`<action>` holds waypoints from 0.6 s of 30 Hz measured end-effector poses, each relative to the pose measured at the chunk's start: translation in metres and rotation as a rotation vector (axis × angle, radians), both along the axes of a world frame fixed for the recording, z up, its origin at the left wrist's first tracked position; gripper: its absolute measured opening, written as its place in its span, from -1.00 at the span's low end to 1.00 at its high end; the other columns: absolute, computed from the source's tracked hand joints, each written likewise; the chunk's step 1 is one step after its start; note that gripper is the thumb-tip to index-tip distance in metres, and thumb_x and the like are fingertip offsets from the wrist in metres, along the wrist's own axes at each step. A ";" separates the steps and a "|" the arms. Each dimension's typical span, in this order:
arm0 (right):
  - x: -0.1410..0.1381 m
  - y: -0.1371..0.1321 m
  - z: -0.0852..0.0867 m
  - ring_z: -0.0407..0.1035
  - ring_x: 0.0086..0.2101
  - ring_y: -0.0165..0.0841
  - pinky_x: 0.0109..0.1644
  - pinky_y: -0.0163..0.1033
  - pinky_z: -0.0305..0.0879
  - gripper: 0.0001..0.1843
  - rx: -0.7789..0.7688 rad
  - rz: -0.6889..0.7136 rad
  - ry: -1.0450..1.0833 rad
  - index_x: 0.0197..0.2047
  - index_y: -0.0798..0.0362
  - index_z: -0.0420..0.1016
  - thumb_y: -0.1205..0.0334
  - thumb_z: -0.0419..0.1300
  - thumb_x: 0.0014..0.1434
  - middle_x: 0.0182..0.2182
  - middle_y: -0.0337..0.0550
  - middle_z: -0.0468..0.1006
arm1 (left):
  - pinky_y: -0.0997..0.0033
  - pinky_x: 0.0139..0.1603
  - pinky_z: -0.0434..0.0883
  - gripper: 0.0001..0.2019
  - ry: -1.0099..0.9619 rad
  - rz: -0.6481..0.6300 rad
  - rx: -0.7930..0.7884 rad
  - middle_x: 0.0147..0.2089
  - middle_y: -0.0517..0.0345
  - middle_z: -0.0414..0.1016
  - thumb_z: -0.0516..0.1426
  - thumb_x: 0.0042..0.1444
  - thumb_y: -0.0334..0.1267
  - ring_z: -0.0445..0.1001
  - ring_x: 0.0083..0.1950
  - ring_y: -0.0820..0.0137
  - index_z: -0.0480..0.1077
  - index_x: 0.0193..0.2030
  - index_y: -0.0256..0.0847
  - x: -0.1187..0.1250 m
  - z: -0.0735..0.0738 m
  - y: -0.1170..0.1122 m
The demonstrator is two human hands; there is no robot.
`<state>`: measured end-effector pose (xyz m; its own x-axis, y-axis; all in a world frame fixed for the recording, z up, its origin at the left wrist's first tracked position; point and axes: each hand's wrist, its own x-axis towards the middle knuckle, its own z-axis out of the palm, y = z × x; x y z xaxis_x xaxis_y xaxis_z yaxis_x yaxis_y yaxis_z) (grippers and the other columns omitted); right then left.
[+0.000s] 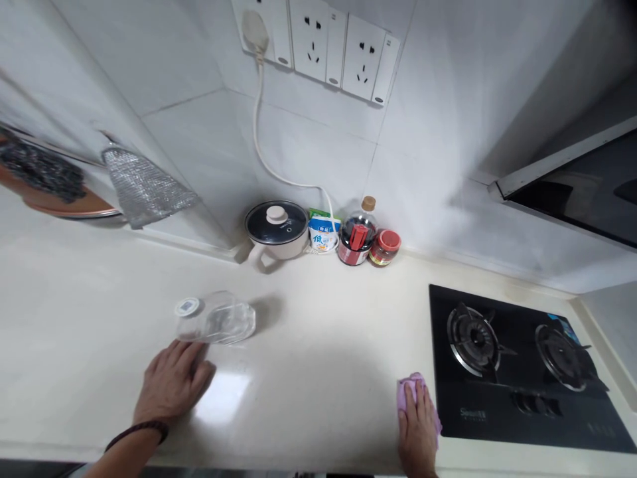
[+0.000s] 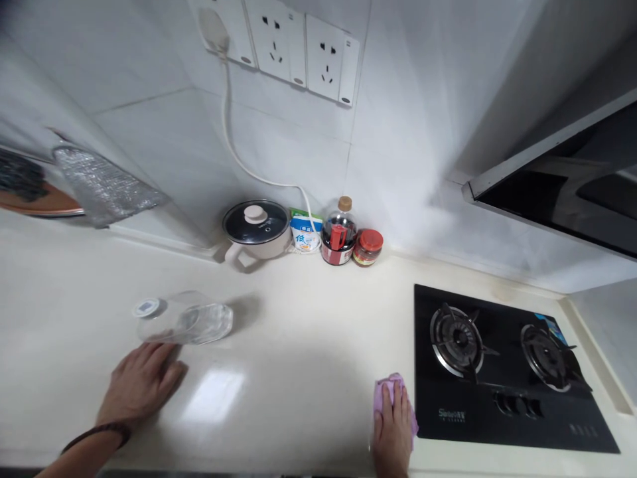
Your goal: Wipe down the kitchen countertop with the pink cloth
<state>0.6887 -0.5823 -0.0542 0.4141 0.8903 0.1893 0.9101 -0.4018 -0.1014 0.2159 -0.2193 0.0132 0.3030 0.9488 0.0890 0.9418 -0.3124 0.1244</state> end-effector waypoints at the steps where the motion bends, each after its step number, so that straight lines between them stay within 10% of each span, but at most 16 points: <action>1: 0.002 0.003 0.001 -0.07 0.49 0.04 0.44 0.27 0.11 -0.27 -0.005 0.001 -0.006 0.65 -0.13 -0.31 -0.04 -0.21 0.53 0.57 -0.01 -0.06 | -0.09 0.39 0.27 -0.55 -0.004 0.003 -0.003 0.20 -0.26 0.52 -0.08 0.24 -0.09 0.38 0.33 -0.05 0.48 0.06 -0.25 0.000 0.001 0.000; 10: 0.087 0.150 0.028 -0.14 0.49 -0.05 0.50 0.11 -0.01 -0.30 -0.026 -0.043 0.003 0.52 0.13 0.23 -0.01 -0.26 0.51 0.51 0.08 0.09 | -0.10 0.35 0.29 -0.60 -0.027 -0.019 0.006 0.10 -0.26 0.56 -0.08 0.25 -0.11 0.40 0.25 -0.04 0.45 -0.01 -0.27 0.003 0.005 -0.003; 18: 0.173 0.294 0.037 -0.14 0.47 -0.03 0.49 0.15 -0.08 -0.28 -0.154 -0.111 0.030 0.56 0.09 0.15 0.03 -0.26 0.47 0.53 0.06 0.05 | -0.06 0.38 0.28 -0.62 -0.079 0.023 -0.007 0.08 -0.18 0.56 -0.03 0.19 -0.12 0.41 0.24 -0.01 0.48 -0.01 -0.21 0.005 0.007 -0.007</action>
